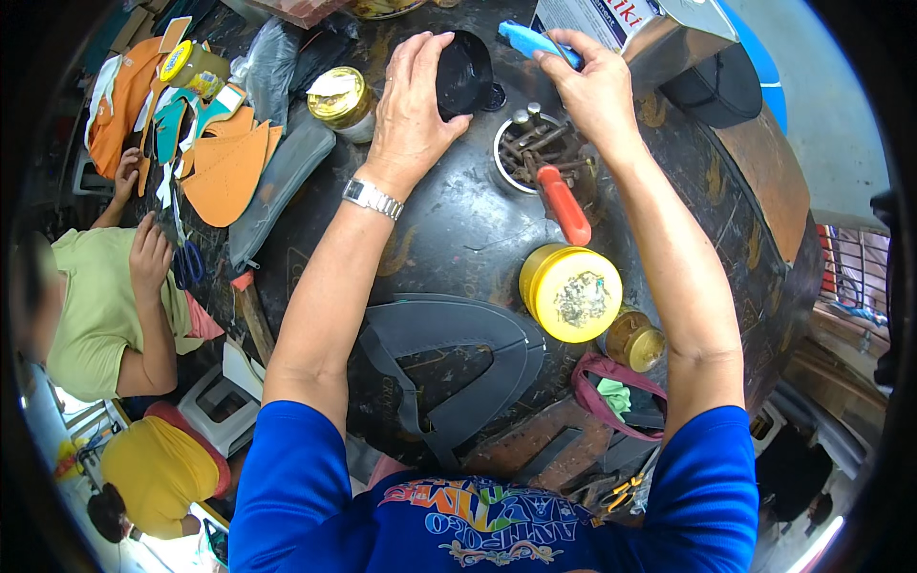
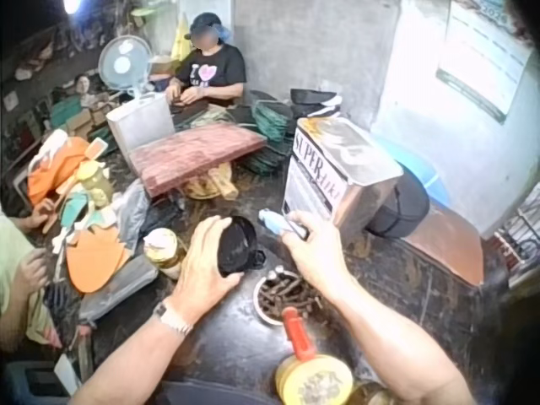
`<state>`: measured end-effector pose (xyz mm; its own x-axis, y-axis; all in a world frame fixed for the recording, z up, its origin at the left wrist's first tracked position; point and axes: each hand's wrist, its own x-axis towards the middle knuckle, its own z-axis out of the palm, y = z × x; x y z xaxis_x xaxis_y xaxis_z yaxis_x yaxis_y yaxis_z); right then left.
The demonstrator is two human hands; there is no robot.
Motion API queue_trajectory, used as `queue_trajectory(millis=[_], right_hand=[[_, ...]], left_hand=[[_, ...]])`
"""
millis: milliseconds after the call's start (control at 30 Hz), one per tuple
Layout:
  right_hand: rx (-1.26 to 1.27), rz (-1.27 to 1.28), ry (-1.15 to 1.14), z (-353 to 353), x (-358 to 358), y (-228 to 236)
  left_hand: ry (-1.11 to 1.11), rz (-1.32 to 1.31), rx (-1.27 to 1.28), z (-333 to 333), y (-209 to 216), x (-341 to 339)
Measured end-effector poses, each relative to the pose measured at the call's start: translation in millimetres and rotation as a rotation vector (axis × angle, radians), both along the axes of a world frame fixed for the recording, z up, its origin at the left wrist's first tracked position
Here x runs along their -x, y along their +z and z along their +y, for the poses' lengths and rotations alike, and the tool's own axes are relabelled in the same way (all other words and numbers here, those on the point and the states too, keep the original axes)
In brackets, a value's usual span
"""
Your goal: The person applies glue to a small black leather piece, then repeatedly picks up, folds, and aligns multiple black leather straps and cutouts on a workbench. They use a small pointed tool to press edges and a hammer to flatten seams. The person also handles a small white object and a pink pouch while continuing to assemble the leather components.
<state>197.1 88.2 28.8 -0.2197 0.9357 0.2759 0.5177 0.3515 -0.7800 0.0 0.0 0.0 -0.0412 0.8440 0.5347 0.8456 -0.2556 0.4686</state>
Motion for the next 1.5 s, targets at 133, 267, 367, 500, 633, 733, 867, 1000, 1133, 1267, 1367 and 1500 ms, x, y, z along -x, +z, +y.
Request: queue_trajectory(millis=[133,267,367,500,633,733,867,1000,1133,1267,1367,1500], right_hand=[[-0.005,0.001,-0.001,-0.6,-3.5,1.8],[0.021,0.016,0.001,-2.8,-5.8,4.3],[0.024,0.021,-0.052,-3.0,-2.2,3.0],[0.013,0.024,-0.046,-4.4,-1.7,4.1],[0.050,0.051,-0.051,-6.1,-0.1,7.2],[0.085,0.096,-0.054,-8.3,0.9,6.8],[0.043,0.143,-0.037,-5.1,0.1,-1.1],[0.032,0.191,-0.054,3.3,2.0,-12.8],[0.084,0.245,-0.026,4.5,0.6,-16.0],[0.158,0.324,-0.008,2.8,2.1,-13.3],[0.130,0.304,-0.032,1.4,3.6,-12.3],[0.136,0.326,-0.025,0.6,4.1,-12.1]], left_hand=[[0.012,0.049,-0.045,3.0,-1.1,-5.9],[0.016,0.096,-0.067,5.6,-1.2,-7.7],[0.014,0.090,-0.081,7.3,-2.0,-8.5],[0.011,0.088,-0.096,9.0,-2.9,-9.0],[-0.016,0.075,-0.088,10.4,-4.5,-10.3],[-0.024,0.082,-0.079,10.5,-6.4,-12.3],[-0.034,0.102,-0.088,10.7,-7.4,-12.9],[-0.020,0.136,-0.104,10.7,-7.0,-13.8],[-0.030,0.135,-0.124,11.3,-7.0,-14.2],[-0.030,0.170,-0.127,12.2,-8.5,-14.9],[-0.049,0.186,-0.140,12.7,-9.5,-14.8],[-0.056,0.188,-0.146,13.3,-10.3,-16.2]])
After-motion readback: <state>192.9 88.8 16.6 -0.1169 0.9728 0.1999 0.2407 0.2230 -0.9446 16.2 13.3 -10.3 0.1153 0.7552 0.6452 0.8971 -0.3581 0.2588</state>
